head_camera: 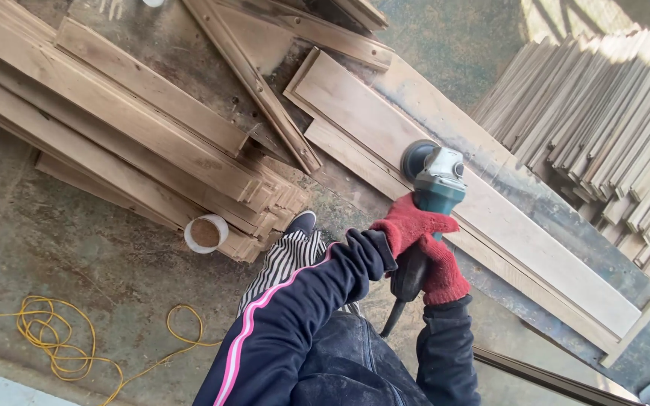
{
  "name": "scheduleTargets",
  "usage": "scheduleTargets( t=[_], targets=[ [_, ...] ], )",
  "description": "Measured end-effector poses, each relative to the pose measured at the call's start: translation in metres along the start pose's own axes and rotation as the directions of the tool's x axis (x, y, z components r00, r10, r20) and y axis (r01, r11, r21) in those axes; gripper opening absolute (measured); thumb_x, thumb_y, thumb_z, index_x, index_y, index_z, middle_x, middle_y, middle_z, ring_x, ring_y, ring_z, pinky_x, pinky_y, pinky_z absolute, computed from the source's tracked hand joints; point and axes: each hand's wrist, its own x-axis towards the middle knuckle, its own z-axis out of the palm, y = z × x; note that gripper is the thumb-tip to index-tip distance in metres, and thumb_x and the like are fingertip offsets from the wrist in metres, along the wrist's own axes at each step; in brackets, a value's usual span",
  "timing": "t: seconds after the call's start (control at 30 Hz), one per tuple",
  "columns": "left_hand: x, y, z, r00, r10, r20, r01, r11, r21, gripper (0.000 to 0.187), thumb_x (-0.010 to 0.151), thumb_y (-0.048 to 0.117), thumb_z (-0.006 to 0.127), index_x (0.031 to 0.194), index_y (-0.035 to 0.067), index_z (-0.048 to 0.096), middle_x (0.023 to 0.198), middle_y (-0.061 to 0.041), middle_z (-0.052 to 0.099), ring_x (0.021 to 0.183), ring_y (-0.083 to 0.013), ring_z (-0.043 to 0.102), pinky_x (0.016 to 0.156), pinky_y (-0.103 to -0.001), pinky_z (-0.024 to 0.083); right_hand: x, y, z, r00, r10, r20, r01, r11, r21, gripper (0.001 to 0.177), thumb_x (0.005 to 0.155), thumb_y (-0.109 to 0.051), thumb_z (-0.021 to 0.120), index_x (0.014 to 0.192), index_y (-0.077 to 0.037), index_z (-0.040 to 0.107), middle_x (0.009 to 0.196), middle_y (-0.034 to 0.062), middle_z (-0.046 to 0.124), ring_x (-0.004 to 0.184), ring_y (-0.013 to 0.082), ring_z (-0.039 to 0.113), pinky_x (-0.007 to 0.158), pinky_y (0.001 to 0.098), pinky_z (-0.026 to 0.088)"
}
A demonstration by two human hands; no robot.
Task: Sanding the edges of wooden planks using an angle grinder with a sanding disc.
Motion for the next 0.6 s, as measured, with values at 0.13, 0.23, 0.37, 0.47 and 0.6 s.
scheduleTargets(
  t=[0.13, 0.23, 0.37, 0.47, 0.6],
  targets=[
    [0.007, -0.004, 0.003, 1.0, -0.006, -0.022, 0.005, 1.0, -0.026, 0.071, 0.05, 0.016, 0.098, 0.113, 0.007, 0.068, 0.09, -0.017, 0.073, 0.077, -0.033, 0.075, 0.073, -0.041, 0.066, -0.001, -0.001, 0.002, 0.999, -0.036, 0.004, 0.035, 0.996, 0.081, 0.036, 0.07, -0.031, 0.089, 0.098, -0.012, 0.076, 0.089, 0.0142, 0.076, 0.079, 0.0313, 0.076, 0.077, 0.0464, 0.061],
    [0.013, 0.003, -0.022, 0.995, 0.068, -0.073, -0.079, 0.982, -0.173, 0.065, 0.051, 0.009, 0.097, 0.109, 0.003, 0.068, 0.087, -0.02, 0.071, 0.075, -0.035, 0.075, 0.067, -0.043, 0.064, -0.031, -0.028, 0.074, 0.997, -0.034, 0.071, 0.032, 0.999, 0.021, 0.043, 0.069, -0.028, 0.087, 0.105, -0.008, 0.074, 0.089, 0.0156, 0.074, 0.079, 0.0337, 0.074, 0.077, 0.0511, 0.06],
    [0.005, 0.034, -0.072, 0.984, 0.095, -0.149, -0.128, 0.966, -0.227, 0.057, 0.055, 0.008, 0.095, 0.106, 0.005, 0.07, 0.084, -0.018, 0.071, 0.078, -0.0326, 0.075, 0.068, -0.043, 0.064, -0.018, -0.03, 0.125, 0.987, -0.03, 0.155, 0.043, 0.996, -0.076, 0.042, 0.069, -0.028, 0.087, 0.103, -0.007, 0.075, 0.087, 0.013, 0.074, 0.076, 0.031, 0.074, 0.074, 0.0482, 0.061],
    [-0.008, 0.061, -0.107, 0.955, 0.137, -0.263, -0.193, 0.961, -0.2, 0.055, 0.056, 0.012, 0.098, 0.104, 0.005, 0.074, 0.082, -0.018, 0.073, 0.078, -0.0315, 0.076, 0.07, -0.045, 0.062, -0.012, -0.036, 0.171, 0.976, -0.028, 0.216, 0.051, 0.994, -0.098, 0.047, 0.062, -0.028, 0.092, 0.099, -0.006, 0.075, 0.085, 0.0125, 0.074, 0.076, 0.0305, 0.074, 0.076, 0.0471, 0.061],
    [-0.028, 0.094, -0.13, 0.917, 0.2, -0.346, -0.29, 0.928, -0.234, 0.058, 0.056, 0.005, 0.096, 0.108, 0.0, 0.072, 0.086, -0.019, 0.073, 0.08, -0.0292, 0.074, 0.072, -0.041, 0.061, 0.007, -0.038, 0.203, 0.944, -0.029, 0.329, 0.11, 0.967, -0.23, 0.046, 0.063, -0.033, 0.091, 0.1, -0.01, 0.077, 0.083, 0.008, 0.073, 0.074, 0.0255, 0.074, 0.072, 0.0415, 0.061]
  ],
)
